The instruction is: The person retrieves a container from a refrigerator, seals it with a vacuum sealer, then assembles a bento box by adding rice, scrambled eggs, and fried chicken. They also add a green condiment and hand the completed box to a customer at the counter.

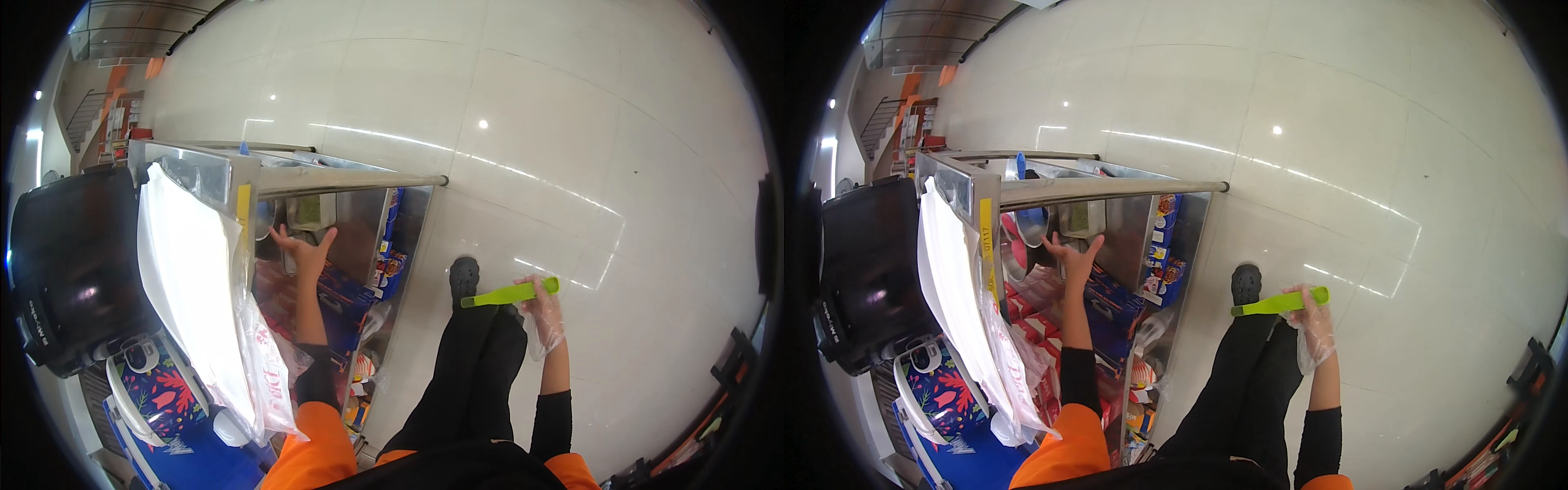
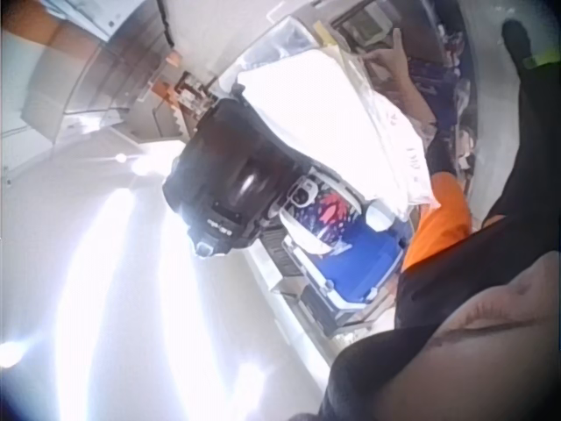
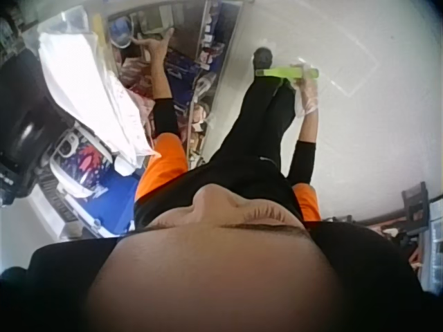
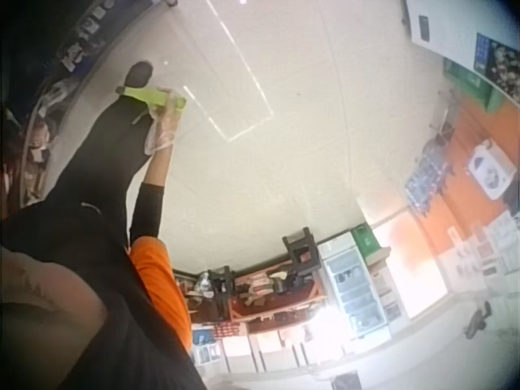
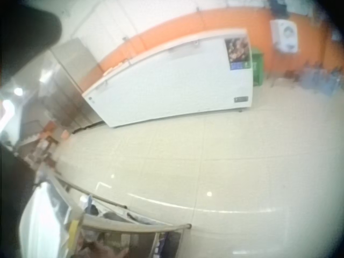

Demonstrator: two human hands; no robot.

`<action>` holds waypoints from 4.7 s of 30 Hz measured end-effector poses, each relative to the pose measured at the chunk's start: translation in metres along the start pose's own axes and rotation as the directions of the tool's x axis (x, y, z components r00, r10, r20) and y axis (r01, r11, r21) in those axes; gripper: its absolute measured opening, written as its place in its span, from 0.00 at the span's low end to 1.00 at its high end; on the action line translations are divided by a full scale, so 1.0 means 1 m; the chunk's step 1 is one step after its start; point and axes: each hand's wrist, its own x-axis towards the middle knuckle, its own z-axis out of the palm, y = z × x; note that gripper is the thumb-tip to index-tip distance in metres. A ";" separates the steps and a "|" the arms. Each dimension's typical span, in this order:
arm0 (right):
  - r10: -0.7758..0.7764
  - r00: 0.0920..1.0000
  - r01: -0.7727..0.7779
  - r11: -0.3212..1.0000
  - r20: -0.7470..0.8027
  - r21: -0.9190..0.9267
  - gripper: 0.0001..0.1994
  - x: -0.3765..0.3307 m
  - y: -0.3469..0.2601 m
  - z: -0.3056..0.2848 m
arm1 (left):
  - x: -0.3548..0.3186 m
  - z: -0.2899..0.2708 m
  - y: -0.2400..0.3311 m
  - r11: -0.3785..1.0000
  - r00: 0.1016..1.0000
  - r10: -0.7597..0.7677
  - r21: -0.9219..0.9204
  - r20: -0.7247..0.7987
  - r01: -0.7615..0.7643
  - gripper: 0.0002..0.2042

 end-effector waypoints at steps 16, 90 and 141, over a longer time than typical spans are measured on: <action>-0.035 0.996 0.048 0.988 -0.086 0.146 0.18 -0.085 -0.003 -0.017 | -0.075 0.017 0.096 0.935 0.986 0.134 -0.317 -0.097 -0.158 0.58; 0.767 -0.492 -0.130 -0.532 -0.411 -0.837 0.15 -1.467 1.249 -0.421 | -1.990 -0.589 -0.359 -0.117 -0.907 0.144 -0.917 -0.395 0.381 0.53; 0.237 -0.353 0.935 0.068 -0.905 -0.347 0.39 -1.543 0.795 -1.156 | -2.144 -0.466 0.123 0.276 -0.969 -0.076 -0.939 -0.236 0.207 0.28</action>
